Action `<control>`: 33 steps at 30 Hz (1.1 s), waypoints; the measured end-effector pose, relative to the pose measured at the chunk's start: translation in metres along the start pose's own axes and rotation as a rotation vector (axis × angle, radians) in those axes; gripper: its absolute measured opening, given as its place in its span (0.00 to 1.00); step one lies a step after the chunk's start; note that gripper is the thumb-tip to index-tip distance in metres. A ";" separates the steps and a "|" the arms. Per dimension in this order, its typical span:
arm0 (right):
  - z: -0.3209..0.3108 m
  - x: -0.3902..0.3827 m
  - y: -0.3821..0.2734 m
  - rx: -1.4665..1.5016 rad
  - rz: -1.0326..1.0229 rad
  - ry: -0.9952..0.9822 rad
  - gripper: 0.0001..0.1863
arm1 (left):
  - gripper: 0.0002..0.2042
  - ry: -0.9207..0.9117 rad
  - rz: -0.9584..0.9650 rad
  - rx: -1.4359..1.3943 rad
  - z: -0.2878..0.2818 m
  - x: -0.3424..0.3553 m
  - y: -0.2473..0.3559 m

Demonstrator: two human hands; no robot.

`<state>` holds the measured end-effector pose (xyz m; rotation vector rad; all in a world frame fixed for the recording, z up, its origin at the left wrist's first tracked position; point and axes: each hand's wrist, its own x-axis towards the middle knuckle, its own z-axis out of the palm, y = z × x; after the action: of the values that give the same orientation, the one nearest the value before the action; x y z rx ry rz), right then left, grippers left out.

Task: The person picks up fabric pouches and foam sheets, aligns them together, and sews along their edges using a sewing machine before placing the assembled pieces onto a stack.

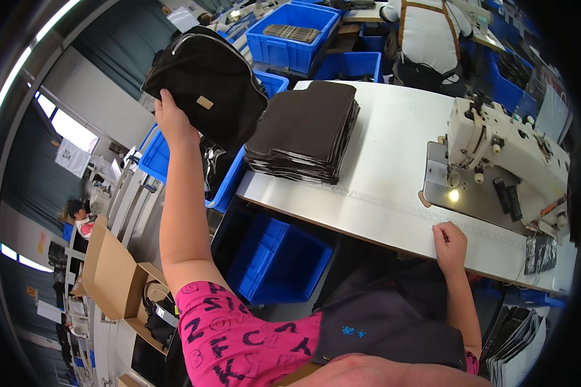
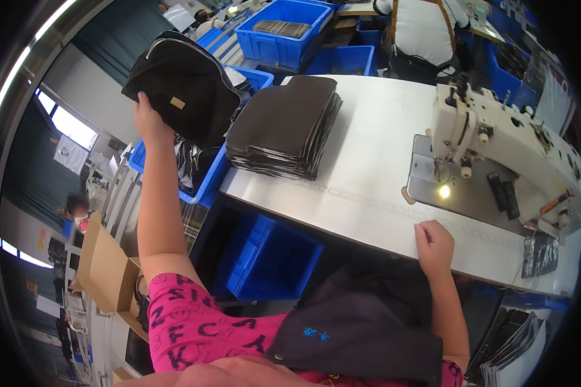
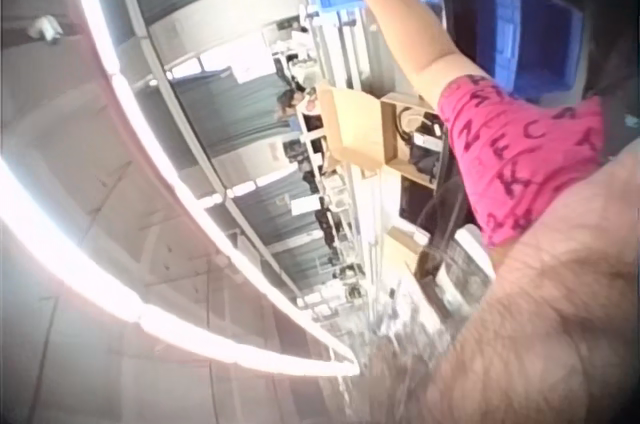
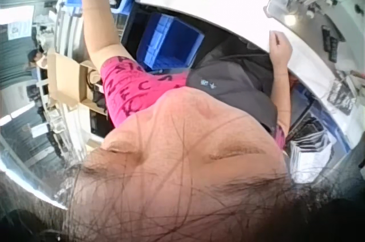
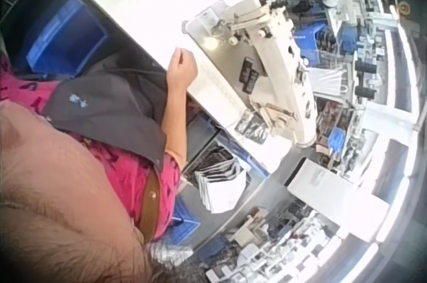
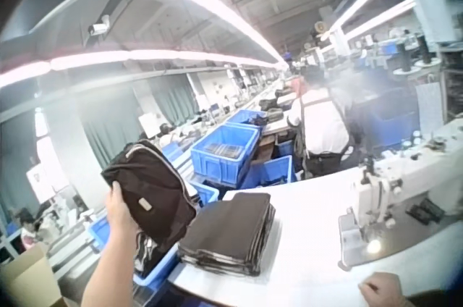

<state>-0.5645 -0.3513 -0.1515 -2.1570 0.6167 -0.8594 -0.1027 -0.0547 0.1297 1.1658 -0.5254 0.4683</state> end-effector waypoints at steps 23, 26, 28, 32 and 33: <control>-0.020 0.025 -0.004 -0.527 -0.469 -0.215 0.16 | 0.17 -1.945 -1.024 -0.069 0.038 -0.368 0.006; -0.016 0.025 0.006 -0.598 -0.419 -0.026 0.18 | 0.14 -1.710 -0.753 0.001 0.093 -0.344 0.005; -0.009 0.013 -0.009 -0.498 -0.359 -0.085 0.18 | 0.13 -1.489 -0.162 0.213 0.126 -0.338 -0.021; 0.018 -0.014 -0.036 -0.297 -0.314 -0.169 0.19 | 0.11 -1.289 0.153 0.339 0.183 -0.331 -0.095; 0.023 -0.016 -0.038 -0.350 -0.357 -0.115 0.20 | 0.11 -1.283 0.218 0.365 0.192 -0.332 -0.108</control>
<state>-0.5523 -0.3072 -0.1404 -2.6682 0.3453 -0.8504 -0.3277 -0.2951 -0.0945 1.6993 -1.7324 -0.0824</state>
